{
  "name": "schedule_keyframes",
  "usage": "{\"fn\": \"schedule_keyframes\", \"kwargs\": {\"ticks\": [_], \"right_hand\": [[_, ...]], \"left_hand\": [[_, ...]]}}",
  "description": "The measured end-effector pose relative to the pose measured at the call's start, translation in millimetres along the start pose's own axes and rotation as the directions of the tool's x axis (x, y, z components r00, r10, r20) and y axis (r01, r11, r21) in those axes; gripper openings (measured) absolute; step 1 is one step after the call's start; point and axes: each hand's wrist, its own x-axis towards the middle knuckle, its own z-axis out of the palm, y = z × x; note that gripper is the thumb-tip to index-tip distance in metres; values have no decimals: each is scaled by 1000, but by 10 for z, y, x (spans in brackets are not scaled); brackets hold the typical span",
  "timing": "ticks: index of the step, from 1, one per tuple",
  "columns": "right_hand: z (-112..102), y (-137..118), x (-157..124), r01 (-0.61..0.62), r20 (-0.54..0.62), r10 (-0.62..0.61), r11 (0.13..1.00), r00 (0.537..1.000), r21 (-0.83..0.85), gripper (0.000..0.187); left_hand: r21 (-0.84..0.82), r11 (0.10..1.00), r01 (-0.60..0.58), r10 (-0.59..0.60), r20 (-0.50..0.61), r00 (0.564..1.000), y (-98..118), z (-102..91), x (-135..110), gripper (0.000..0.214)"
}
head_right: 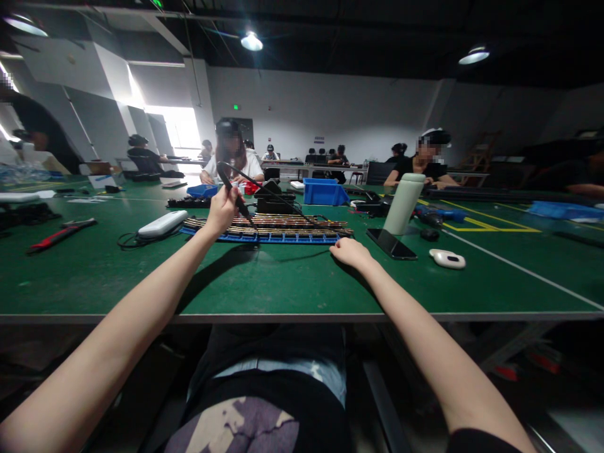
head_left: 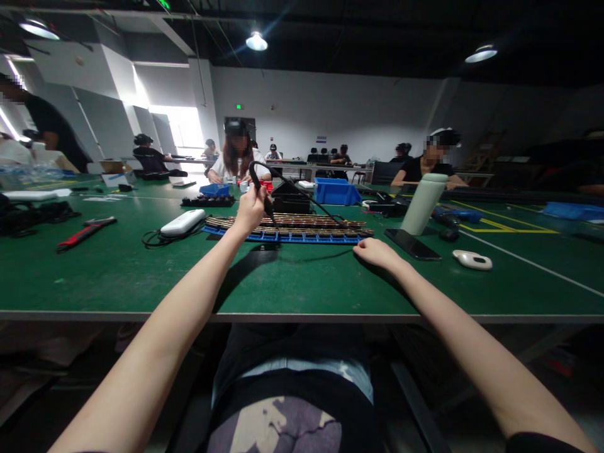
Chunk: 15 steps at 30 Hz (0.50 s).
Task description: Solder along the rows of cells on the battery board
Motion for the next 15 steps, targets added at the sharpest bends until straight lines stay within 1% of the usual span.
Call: {"fn": "schedule_keyframes", "kwargs": {"ticks": [5, 15], "right_hand": [[0, 3, 5, -1, 0, 1, 1000, 1000, -3, 36], [-19, -13, -20, -6, 3, 6, 1000, 1000, 5, 36]], "left_hand": [[-2, 1000, 25, -25, -3, 1000, -27, -3, 0, 32], [-8, 999, 34, -34, -4, 999, -41, -9, 16, 32]]}}
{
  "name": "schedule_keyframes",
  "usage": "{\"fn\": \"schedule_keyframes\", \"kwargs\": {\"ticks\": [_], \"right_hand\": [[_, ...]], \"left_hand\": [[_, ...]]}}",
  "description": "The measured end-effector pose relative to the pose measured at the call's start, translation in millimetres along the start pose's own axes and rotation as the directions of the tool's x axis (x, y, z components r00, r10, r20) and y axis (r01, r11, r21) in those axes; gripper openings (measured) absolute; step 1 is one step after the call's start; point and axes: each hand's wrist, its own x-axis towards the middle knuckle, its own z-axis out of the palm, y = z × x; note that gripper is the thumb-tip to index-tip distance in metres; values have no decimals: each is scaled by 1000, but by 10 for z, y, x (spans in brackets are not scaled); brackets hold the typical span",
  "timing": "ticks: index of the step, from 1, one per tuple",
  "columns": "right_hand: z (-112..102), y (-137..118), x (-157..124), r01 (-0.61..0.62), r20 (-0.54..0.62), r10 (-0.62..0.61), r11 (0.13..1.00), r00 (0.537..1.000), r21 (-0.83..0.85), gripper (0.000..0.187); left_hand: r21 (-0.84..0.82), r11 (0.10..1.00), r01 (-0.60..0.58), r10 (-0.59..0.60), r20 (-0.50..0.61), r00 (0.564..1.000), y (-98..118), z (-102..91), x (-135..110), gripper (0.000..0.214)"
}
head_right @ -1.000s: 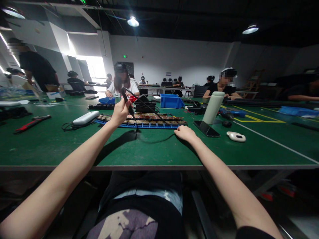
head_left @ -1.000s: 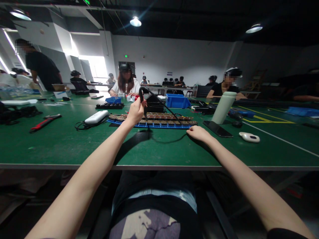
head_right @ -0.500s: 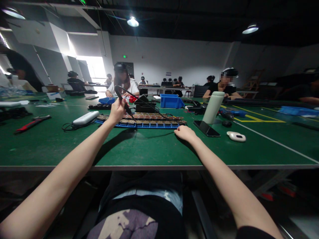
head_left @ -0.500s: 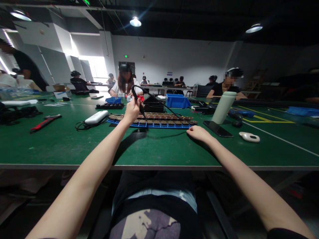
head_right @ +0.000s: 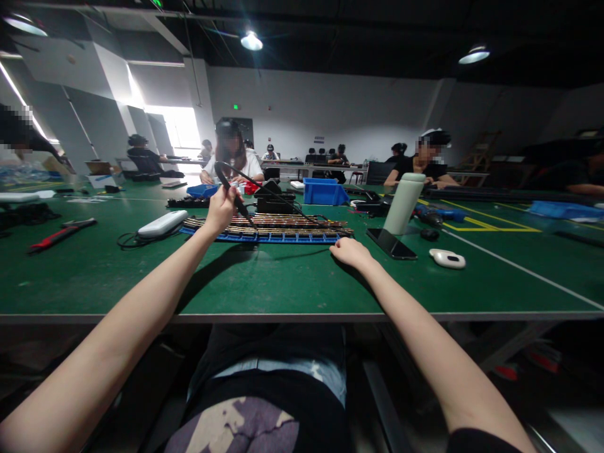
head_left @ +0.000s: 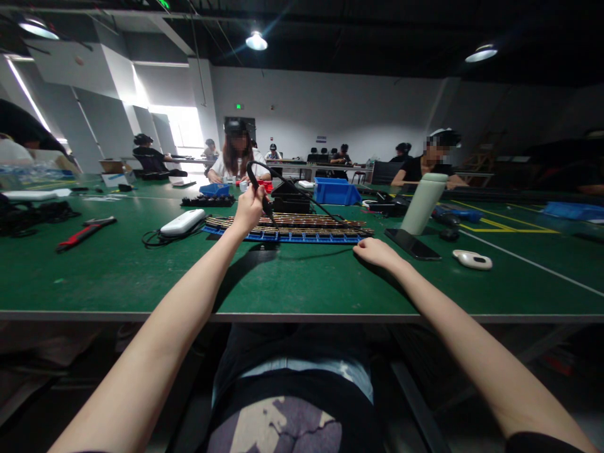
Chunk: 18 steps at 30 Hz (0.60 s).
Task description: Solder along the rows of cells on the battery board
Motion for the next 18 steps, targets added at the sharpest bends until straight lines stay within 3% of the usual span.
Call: {"fn": "schedule_keyframes", "kwargs": {"ticks": [18], "right_hand": [[17, 9, 18, -4, -9, 4, 1000, 1000, 17, 35]], "left_hand": [[-70, 996, 49, -49, 3, 999, -45, 2, 32, 30]]}}
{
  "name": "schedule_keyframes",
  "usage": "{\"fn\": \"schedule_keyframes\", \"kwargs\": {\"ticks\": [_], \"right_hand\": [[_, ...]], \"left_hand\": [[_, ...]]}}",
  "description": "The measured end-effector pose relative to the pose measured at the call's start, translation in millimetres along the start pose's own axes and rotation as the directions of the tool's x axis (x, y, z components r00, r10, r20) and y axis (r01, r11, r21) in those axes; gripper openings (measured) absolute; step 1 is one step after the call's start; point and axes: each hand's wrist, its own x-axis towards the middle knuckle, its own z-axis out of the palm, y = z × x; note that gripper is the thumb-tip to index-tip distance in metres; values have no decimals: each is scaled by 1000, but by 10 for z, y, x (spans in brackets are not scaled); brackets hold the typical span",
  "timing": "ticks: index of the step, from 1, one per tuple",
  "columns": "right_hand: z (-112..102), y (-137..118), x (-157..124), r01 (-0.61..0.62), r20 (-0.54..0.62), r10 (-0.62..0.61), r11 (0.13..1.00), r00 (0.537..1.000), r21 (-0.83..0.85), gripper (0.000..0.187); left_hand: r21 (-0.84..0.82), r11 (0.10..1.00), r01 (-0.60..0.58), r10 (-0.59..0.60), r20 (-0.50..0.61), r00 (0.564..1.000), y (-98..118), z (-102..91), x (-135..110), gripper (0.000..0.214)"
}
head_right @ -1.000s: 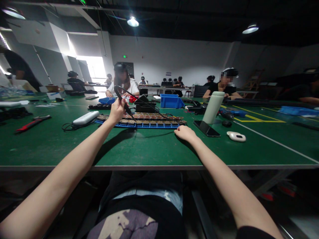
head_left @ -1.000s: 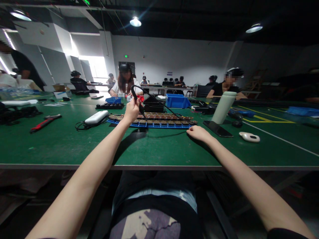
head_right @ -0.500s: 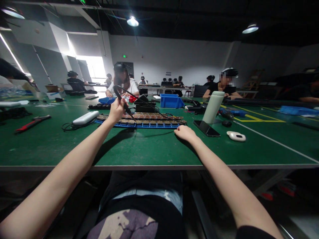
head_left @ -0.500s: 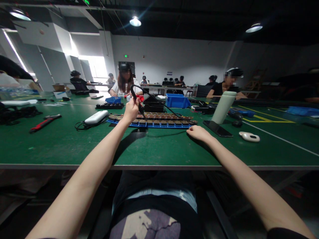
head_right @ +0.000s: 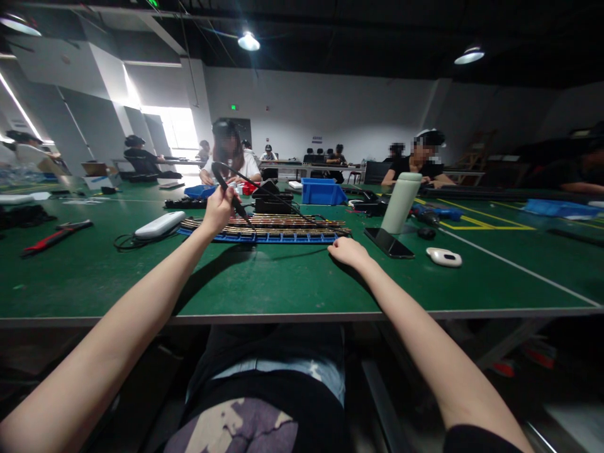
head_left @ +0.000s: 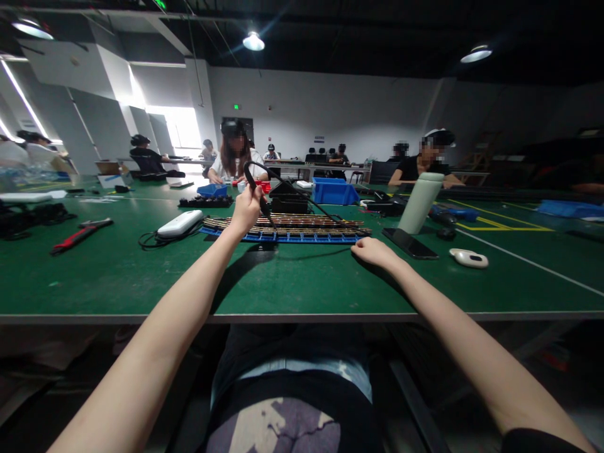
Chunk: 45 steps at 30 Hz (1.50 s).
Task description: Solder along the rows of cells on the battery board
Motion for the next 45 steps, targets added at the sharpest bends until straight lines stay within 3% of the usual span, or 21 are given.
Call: {"fn": "schedule_keyframes", "kwargs": {"ticks": [20, 34, 40, 45], "right_hand": [[7, 13, 2, 5, 5, -6, 1000, 1000, 12, 34], [5, 9, 6, 4, 7, -4, 1000, 1000, 8, 34], [0, 8, 0, 4, 6, -4, 1000, 1000, 14, 33], [-8, 4, -9, -3, 4, 3, 1000, 1000, 20, 33]], "left_hand": [[26, 1000, 1, -1, 20, 1000, 33, -6, -7, 29], [67, 992, -107, 105, 25, 994, 65, 24, -22, 27], [10, 994, -107, 107, -25, 994, 134, 90, -50, 25], [-72, 997, -35, 37, 31, 999, 179, 159, -95, 30]]}}
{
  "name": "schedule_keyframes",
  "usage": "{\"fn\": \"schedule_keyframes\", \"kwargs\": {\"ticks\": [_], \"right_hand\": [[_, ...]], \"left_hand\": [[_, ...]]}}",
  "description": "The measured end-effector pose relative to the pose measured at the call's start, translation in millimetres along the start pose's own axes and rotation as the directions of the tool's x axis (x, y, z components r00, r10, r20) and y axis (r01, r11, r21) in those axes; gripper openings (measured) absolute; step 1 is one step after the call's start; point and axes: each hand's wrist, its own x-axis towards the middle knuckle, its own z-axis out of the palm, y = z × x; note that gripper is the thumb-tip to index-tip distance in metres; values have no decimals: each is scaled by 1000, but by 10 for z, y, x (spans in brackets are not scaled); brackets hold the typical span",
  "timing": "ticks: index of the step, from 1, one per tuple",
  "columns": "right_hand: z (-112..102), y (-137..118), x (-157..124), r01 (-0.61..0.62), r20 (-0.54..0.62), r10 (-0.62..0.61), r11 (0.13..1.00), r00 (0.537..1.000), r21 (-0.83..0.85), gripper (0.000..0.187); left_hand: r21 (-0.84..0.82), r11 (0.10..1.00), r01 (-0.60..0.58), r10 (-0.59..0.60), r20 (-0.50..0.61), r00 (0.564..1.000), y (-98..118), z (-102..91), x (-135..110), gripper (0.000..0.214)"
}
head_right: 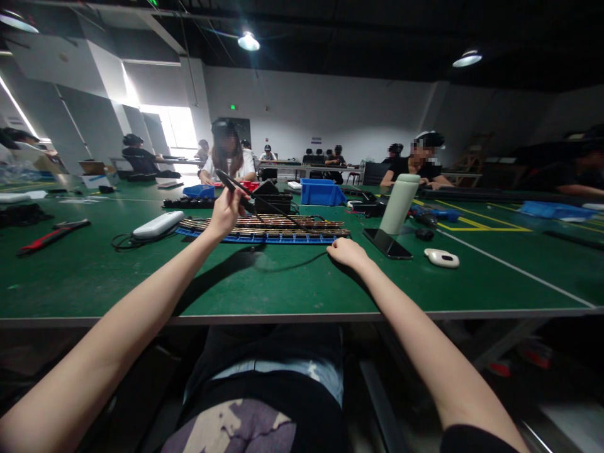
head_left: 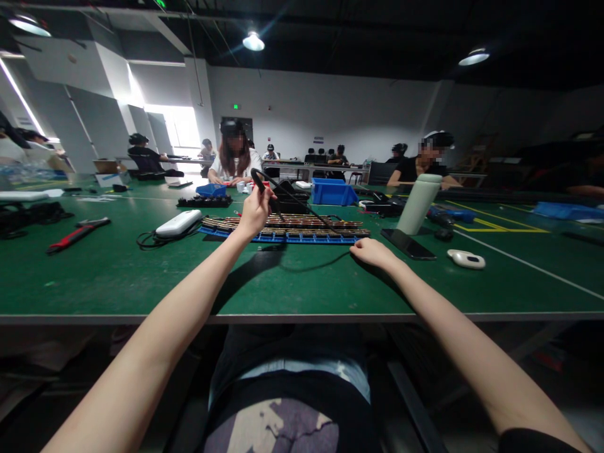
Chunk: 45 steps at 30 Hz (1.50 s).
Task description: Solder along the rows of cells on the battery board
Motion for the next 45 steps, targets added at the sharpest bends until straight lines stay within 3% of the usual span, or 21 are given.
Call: {"fn": "schedule_keyframes", "kwargs": {"ticks": [11, 21, 34, 45], "right_hand": [[6, 1, 3, -2, -2, 1, 1000, 1000, -16, 35], [-2, -2, -7, -3, -2, 3, 1000, 1000, -23, 35], [-10, -15, -15, -2, 1, 2, 999, 1000, -33, 34], [1, -5, 5, -5, 2, 5, 999, 1000, -35, 35]], "left_hand": [[-122, 980, 156, -152, 39, 988, -23, 100, -46, 31], [-143, 975, 168, -160, 64, 985, -51, 135, -81, 30], [-24, 994, 107, -104, 99, 990, 37, 83, -103, 30], [-86, 987, 138, -130, 88, 988, -40, 92, -79, 33]]}}
